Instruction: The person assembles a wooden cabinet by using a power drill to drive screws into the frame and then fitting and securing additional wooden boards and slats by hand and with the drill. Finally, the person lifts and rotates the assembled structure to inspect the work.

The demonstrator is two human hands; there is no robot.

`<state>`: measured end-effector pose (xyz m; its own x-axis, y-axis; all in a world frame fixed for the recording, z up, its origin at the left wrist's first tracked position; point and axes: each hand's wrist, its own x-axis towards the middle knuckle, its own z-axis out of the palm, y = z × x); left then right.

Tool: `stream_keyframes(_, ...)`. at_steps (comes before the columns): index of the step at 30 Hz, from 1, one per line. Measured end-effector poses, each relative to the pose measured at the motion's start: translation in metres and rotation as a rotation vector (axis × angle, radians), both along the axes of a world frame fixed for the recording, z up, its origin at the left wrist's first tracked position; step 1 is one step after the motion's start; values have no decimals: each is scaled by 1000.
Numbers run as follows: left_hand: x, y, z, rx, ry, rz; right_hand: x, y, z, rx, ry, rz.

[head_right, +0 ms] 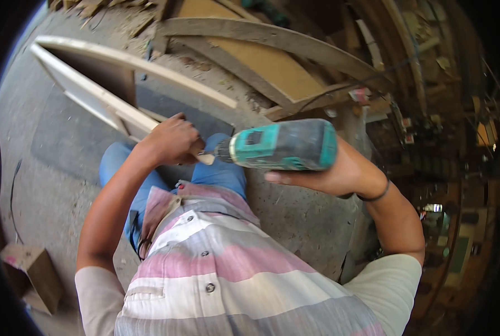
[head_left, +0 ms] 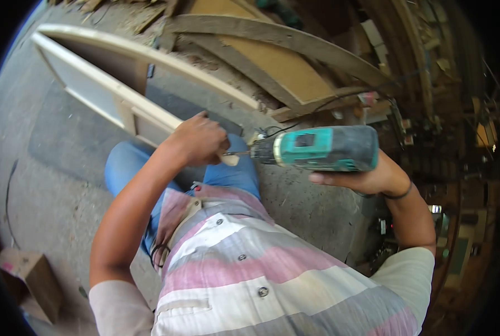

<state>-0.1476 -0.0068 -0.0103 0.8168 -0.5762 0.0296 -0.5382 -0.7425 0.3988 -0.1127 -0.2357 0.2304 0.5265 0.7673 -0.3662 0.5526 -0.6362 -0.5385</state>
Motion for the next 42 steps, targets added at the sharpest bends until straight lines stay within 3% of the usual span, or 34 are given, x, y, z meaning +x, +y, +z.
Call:
stream_keyframes(7,1,-2,5,-21,110,63,-1,-3,-5,74,183,-145)
stream_keyframes(13,0,-1,7,-18,128,69,-1,-2,-1,27,223,-108)
stream_keyframes(19,0,-1,0,14,95,62,0,-5,12,-23,163,-54)
stream_keyframes(24,-1,-1,-3,83,54,45,2,-42,48,124,25,72)
stream_keyframes(26,-2,0,-2,65,52,49,6,-72,52,569,-475,208)
stream_keyframes(28,-2,0,1,71,73,56,-14,-89,89,808,-341,-277)
stream_keyframes(31,-3,1,2,48,12,35,7,-99,146,968,-700,-324)
stream_keyframes(32,-1,0,3,98,108,51,20,-111,164,1061,-781,-339)
stream_keyframes(34,-1,-1,10,120,134,52,45,-131,195,1329,-777,-331)
stream_keyframes(37,-1,-1,12,121,112,48,82,-150,218,1466,-851,-362)
stream_keyframes(39,1,-2,15,110,117,43,114,-153,205,1601,-928,-448)
stream_keyframes(42,0,-3,14,75,122,43,179,-152,142,1337,-1406,-466)
